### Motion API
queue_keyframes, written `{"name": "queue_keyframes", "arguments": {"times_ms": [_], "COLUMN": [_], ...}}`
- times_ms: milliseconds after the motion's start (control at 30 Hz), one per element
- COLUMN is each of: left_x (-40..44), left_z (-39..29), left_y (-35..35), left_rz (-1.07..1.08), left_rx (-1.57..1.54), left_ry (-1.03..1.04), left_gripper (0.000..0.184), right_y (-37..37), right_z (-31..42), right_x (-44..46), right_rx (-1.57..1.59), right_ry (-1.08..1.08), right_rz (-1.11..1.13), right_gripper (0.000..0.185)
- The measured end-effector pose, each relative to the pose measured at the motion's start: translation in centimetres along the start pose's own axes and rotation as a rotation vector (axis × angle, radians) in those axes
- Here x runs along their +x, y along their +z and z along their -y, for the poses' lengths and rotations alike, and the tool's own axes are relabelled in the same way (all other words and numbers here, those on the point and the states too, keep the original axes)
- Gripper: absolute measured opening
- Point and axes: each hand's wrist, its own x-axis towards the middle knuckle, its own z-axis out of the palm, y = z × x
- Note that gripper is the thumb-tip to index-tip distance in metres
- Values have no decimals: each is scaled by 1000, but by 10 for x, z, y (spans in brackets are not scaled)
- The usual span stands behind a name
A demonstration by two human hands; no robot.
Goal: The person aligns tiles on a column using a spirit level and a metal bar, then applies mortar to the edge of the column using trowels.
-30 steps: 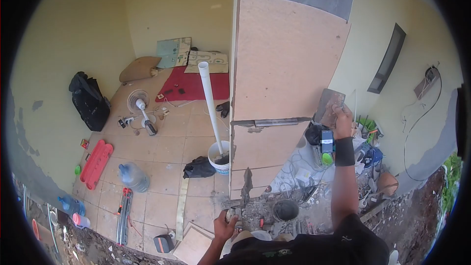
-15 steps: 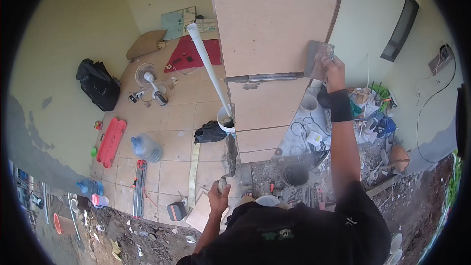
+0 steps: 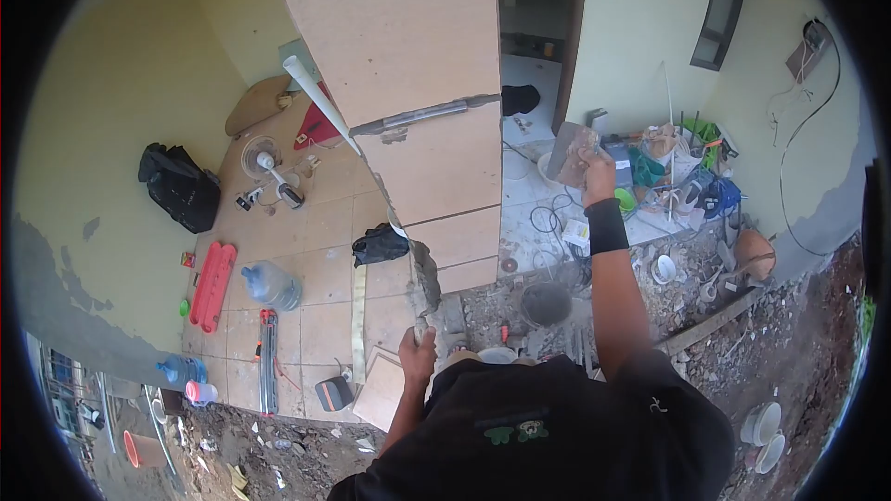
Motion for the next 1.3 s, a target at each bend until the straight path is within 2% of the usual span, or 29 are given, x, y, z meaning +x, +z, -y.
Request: {"name": "queue_keyframes", "arguments": {"times_ms": [133,300,600,1300], "left_x": [-10,-14,-27,-50], "left_z": [7,9,-4,6], "left_y": [20,41,71,99], "left_rz": [39,94,189,184], "left_rx": [-79,-66,51,-27], "left_ry": [-90,-82,-102,-84], "left_gripper": [21,22,31,34], "right_y": [-49,-74,-111,-128], "right_z": [-33,-41,-57,-43], "right_x": [-38,-76,-94,-110], "right_rx": [12,41,53,52], "right_ry": [94,170,193,233], "right_rz": [-31,-94,-89,-18], "right_gripper": [24,22,22,15]}}
